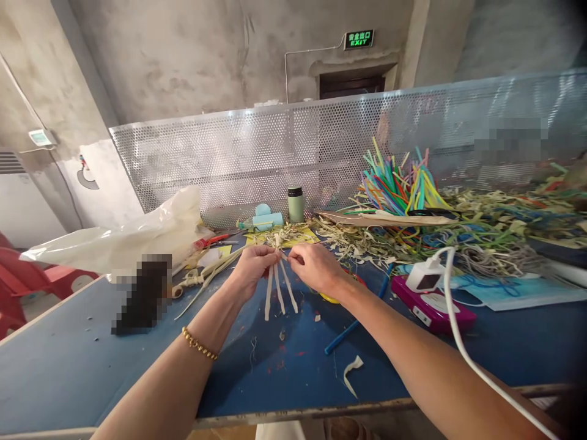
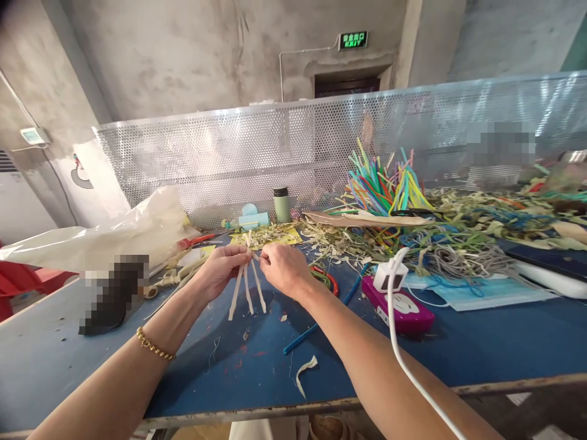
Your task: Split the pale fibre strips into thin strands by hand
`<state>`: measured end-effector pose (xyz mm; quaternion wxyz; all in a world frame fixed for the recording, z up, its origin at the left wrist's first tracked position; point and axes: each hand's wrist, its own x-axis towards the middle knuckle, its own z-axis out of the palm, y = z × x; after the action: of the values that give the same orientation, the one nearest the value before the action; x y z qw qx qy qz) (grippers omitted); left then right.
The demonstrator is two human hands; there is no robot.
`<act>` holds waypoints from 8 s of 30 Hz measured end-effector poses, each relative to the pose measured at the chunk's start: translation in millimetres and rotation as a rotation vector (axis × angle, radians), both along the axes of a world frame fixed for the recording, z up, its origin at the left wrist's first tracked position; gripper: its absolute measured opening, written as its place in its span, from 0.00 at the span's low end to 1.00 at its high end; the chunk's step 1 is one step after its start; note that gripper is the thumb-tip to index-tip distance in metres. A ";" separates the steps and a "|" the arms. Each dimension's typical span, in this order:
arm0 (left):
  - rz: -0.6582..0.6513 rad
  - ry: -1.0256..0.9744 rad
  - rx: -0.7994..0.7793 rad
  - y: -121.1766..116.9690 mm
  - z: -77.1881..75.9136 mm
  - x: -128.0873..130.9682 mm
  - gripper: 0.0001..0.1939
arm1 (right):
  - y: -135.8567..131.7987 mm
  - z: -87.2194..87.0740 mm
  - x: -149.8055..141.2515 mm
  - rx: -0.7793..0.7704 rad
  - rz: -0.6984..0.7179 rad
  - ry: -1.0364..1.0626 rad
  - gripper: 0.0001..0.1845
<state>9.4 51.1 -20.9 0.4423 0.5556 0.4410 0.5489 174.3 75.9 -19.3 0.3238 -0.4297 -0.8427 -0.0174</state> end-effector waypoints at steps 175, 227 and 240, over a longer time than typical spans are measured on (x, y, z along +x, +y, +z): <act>-0.081 -0.281 -0.005 -9.6 22.0 -7.5 0.08 | -4.1 26.3 17.2 -0.163 0.237 0.373 0.15; -0.104 -0.237 -0.171 4.7 5.3 -15.6 0.06 | 12.6 36.7 48.1 -0.175 -0.396 -0.289 0.27; -0.085 -0.275 -0.185 7.4 3.3 -12.8 0.05 | -18.1 8.3 37.6 -0.398 -0.318 -0.434 0.16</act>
<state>-3.4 58.5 -17.6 0.5704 0.4503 0.4009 0.5578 211.9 57.8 -11.0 0.0397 -0.5968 -0.8014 0.0062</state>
